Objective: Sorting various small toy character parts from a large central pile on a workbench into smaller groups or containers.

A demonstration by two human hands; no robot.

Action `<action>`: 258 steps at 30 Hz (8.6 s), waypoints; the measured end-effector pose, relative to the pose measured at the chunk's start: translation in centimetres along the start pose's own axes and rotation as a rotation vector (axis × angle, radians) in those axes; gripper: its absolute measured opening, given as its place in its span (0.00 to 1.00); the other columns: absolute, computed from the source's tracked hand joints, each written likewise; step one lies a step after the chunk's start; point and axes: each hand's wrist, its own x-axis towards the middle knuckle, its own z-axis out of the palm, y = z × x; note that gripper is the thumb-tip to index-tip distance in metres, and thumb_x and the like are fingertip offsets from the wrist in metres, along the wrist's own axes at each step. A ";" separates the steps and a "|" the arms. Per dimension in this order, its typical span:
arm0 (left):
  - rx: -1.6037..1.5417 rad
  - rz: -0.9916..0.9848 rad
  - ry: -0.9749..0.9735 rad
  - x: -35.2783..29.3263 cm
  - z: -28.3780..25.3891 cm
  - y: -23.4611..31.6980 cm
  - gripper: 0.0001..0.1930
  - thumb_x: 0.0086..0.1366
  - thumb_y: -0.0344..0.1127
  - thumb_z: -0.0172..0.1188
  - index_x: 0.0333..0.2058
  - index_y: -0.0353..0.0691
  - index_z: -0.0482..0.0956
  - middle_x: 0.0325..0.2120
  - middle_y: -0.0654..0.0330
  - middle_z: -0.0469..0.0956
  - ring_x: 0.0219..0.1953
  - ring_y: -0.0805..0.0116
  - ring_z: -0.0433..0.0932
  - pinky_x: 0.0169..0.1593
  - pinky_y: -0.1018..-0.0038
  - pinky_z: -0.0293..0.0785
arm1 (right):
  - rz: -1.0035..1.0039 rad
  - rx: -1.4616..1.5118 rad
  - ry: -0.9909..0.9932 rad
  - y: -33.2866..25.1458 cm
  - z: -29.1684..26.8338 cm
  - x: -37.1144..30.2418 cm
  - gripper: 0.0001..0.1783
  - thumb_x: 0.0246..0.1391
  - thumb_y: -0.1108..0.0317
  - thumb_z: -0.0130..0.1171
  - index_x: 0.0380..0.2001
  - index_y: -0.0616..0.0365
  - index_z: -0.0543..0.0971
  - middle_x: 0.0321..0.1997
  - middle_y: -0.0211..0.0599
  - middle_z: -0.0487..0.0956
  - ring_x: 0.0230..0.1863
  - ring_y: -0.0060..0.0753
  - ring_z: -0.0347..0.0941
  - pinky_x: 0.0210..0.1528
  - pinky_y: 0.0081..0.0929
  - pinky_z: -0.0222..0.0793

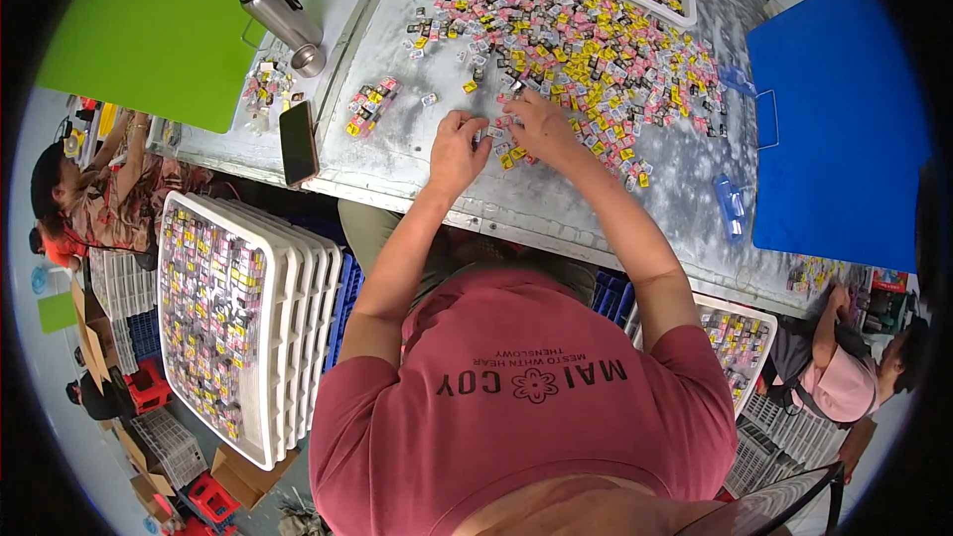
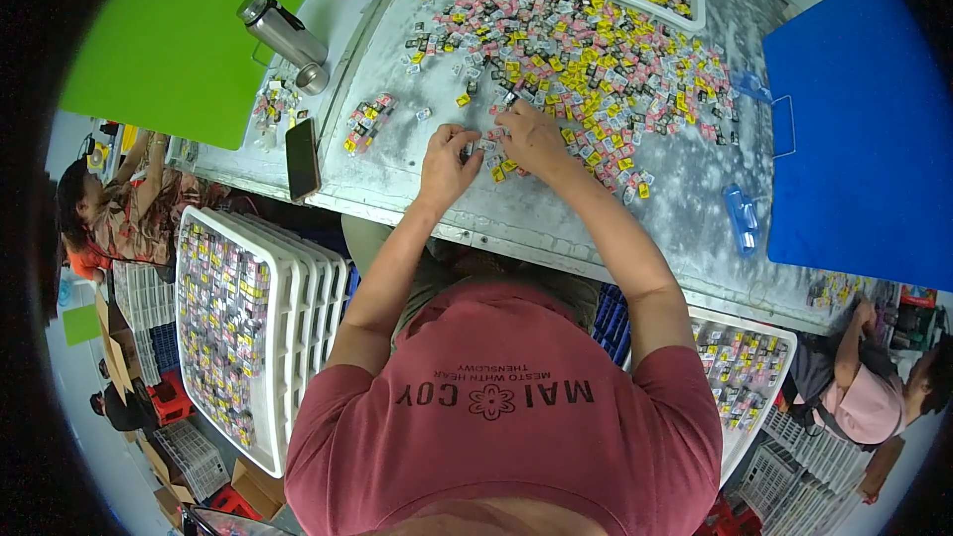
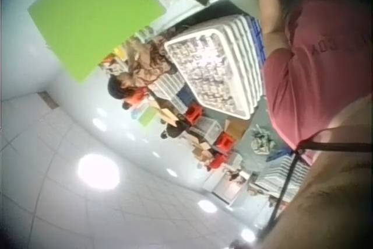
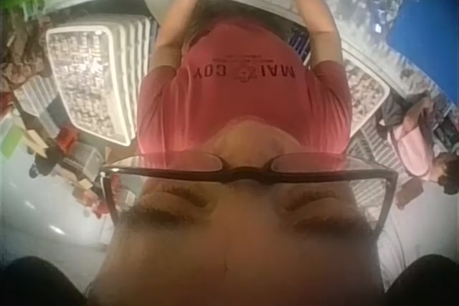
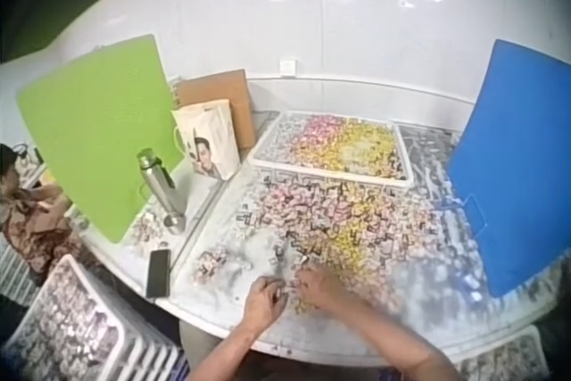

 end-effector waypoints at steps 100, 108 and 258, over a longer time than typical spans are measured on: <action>-0.064 0.518 -0.166 -5.0 8.1 11.7 0.08 0.58 0.38 0.69 0.35 0.48 0.82 0.43 0.67 0.82 0.46 0.61 0.78 0.50 0.60 0.68 | 0.264 0.078 0.105 0.6 -8.5 -19.6 0.19 0.48 0.72 0.73 0.45 0.61 0.83 0.47 0.41 0.77 0.48 0.45 0.77 0.49 0.36 0.77; -0.035 0.556 -0.135 -5.1 7.8 11.8 0.08 0.59 0.37 0.68 0.38 0.49 0.84 0.46 0.68 0.81 0.49 0.61 0.78 0.54 0.60 0.68 | 0.125 -0.055 0.163 -0.1 -8.9 -19.5 0.19 0.48 0.68 0.72 0.45 0.58 0.83 0.47 0.40 0.78 0.48 0.47 0.78 0.52 0.41 0.75; -0.073 0.011 -0.078 -2.2 -1.7 -0.1 0.20 0.57 0.29 0.73 0.50 0.46 0.86 0.39 0.57 0.72 0.36 0.62 0.76 0.40 0.69 0.76 | -0.203 -0.061 0.202 0.7 1.8 0.1 0.12 0.53 0.66 0.65 0.42 0.51 0.87 0.46 0.28 0.84 0.50 0.37 0.76 0.58 0.42 0.64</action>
